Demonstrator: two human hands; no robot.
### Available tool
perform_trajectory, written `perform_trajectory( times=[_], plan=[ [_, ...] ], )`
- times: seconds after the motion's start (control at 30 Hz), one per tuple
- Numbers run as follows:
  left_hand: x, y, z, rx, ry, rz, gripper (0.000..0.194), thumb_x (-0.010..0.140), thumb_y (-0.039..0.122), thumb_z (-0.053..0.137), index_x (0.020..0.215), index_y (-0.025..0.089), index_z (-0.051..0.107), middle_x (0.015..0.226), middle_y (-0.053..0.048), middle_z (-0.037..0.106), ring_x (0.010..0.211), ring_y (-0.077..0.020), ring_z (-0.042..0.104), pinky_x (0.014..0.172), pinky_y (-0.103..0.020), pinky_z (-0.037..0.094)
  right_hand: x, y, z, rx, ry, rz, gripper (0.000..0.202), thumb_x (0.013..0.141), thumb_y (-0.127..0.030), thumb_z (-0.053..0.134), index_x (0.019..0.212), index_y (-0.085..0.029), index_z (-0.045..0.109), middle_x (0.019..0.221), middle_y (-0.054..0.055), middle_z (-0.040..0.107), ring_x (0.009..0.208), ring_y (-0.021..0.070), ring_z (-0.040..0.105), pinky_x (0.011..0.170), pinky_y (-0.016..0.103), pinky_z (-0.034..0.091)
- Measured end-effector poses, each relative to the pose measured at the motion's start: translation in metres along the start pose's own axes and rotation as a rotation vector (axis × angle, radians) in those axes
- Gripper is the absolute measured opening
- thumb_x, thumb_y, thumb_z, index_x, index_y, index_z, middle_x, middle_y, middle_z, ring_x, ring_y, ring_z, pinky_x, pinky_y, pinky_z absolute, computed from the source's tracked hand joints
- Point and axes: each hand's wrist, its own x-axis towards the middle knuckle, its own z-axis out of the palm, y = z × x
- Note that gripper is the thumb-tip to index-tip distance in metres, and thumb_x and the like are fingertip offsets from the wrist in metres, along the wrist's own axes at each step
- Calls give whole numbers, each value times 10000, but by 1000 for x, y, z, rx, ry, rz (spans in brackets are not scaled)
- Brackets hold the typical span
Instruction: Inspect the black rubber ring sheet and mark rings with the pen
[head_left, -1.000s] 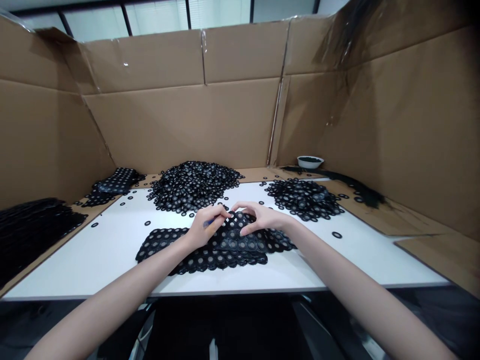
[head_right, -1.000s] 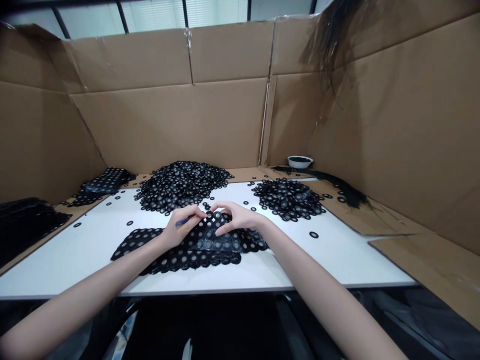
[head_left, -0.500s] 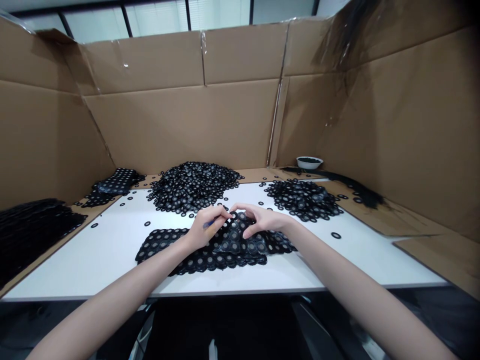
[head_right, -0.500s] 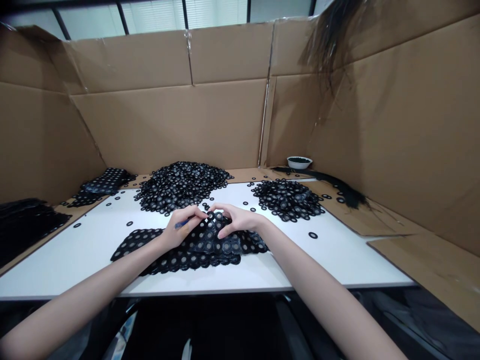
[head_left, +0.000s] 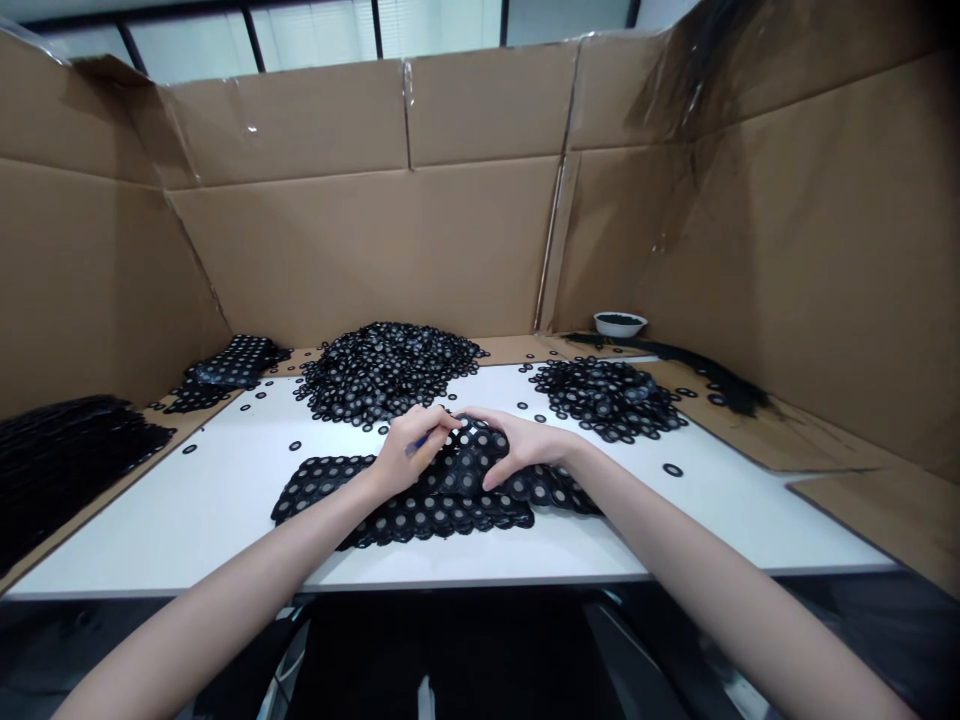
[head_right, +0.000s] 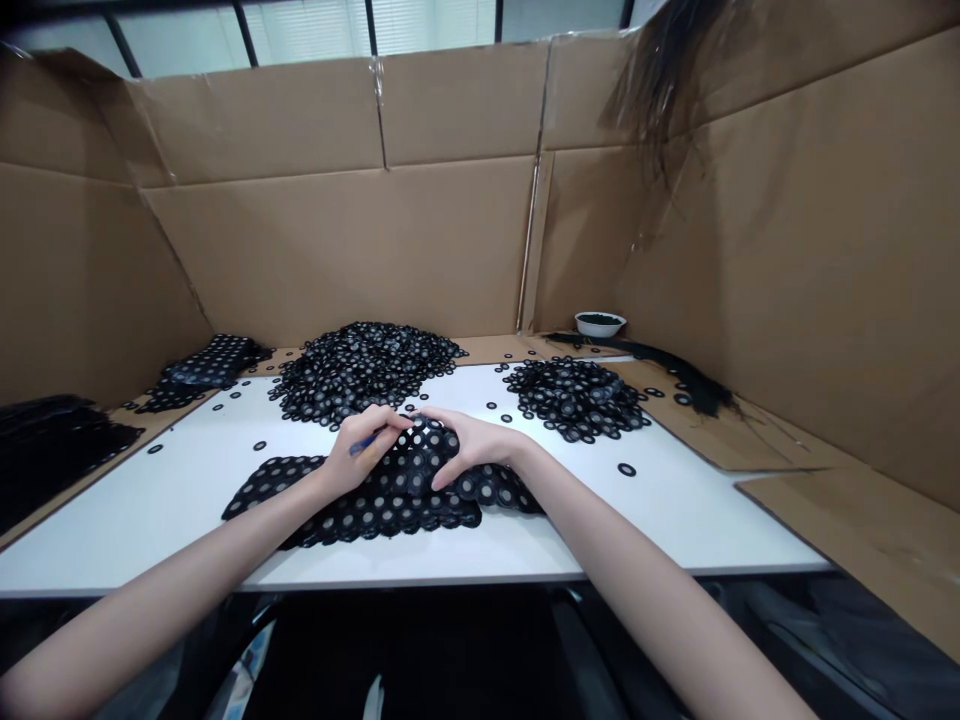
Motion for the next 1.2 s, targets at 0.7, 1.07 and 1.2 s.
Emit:
perform_trajectory(
  times=[0.7,1.07,1.2],
  plan=[
    [1,9,-3,-176,9,-88,200,853,253,449,812,155,619,769,-22,622,706,-135,549,670,-250,411,-1,-10,0,15,-9,66,454,640,-519,672,916,-164,612,925,31,626,854,226,557,735,298,438],
    [2,-1,-5,-520,47,-299,109,718,154,501,670,135,597,543,19,511,474,-87,441,474,-218,335,2,-4,2,-16,-9,8,402,647,-487,668,857,-149,612,820,14,601,756,175,524,669,259,417],
    [-1,2,-6,-359,3,-185,141,725,155,499,650,159,619,514,27,512,525,-110,459,698,-308,438,2,-3,2,-30,19,29,409,634,-484,679,867,-152,632,796,13,605,739,178,518,646,257,407]
  ],
)
